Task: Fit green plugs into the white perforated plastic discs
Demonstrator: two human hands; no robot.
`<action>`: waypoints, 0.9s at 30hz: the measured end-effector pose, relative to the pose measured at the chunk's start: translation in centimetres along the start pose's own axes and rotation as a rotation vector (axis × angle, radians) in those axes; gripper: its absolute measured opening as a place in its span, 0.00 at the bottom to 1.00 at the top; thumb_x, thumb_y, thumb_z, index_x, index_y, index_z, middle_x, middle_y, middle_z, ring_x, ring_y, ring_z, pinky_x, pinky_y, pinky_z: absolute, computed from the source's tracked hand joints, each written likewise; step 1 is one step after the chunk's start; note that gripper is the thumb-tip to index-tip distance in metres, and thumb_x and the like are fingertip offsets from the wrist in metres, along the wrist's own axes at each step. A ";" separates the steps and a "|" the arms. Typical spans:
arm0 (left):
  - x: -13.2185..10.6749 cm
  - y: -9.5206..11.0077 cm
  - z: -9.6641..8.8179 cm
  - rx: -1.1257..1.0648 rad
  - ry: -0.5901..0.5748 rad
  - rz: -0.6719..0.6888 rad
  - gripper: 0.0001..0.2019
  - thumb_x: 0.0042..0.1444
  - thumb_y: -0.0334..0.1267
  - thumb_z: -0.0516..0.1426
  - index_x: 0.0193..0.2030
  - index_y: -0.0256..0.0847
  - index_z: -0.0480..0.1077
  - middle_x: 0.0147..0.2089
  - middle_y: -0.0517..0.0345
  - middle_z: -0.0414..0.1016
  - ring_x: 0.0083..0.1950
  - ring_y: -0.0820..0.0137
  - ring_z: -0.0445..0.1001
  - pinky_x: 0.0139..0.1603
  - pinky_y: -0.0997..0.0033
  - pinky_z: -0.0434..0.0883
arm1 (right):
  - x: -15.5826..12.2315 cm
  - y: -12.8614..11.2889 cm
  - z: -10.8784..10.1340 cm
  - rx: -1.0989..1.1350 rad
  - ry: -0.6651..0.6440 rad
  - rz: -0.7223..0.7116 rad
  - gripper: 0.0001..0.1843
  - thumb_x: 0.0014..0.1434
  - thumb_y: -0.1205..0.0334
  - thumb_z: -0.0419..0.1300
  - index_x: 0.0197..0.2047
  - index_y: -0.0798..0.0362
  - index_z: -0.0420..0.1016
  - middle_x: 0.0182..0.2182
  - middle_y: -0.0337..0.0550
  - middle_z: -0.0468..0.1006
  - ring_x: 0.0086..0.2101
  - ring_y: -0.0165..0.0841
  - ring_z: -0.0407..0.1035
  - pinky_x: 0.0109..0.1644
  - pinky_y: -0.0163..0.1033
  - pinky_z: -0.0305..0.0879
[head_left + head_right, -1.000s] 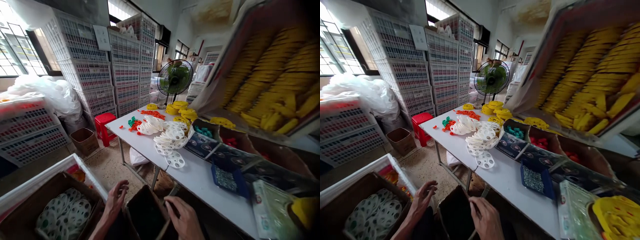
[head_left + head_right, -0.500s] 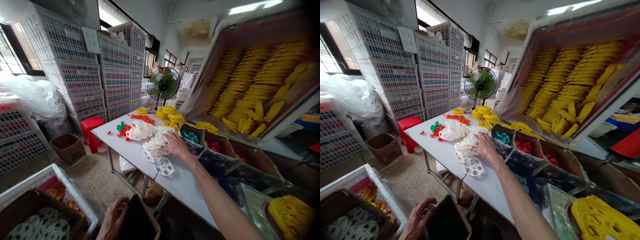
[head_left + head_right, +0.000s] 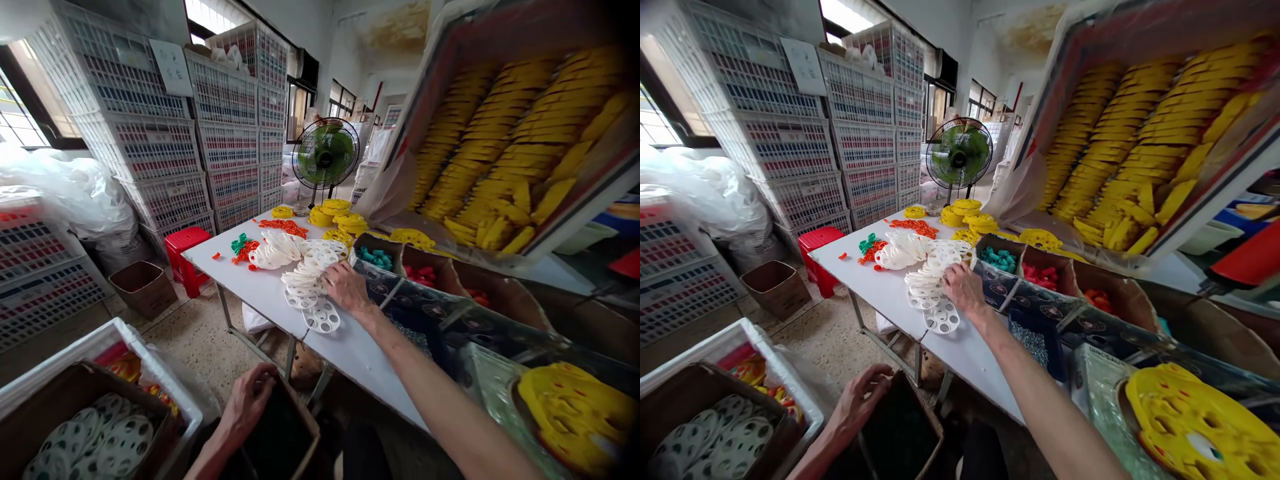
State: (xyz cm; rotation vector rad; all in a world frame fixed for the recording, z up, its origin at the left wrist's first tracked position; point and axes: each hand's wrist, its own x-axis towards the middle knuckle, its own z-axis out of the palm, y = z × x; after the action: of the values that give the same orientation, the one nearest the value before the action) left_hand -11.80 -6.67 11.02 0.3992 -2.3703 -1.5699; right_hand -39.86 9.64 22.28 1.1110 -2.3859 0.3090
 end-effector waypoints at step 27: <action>20.2 4.2 1.1 0.010 0.197 -0.015 0.27 0.58 0.31 0.54 0.65 0.33 0.59 0.58 0.33 0.74 0.51 0.61 0.79 0.52 0.60 0.75 | 1.4 -2.5 1.6 0.179 -0.079 -0.177 0.36 0.55 0.61 0.68 0.66 0.51 0.67 0.59 0.47 0.75 0.57 0.47 0.63 0.60 0.49 0.67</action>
State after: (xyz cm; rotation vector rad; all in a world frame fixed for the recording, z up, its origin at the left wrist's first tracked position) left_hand -31.23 -11.66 15.94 0.5477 -2.2313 -1.4530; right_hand -39.22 6.44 21.60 1.4310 -2.3422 0.4314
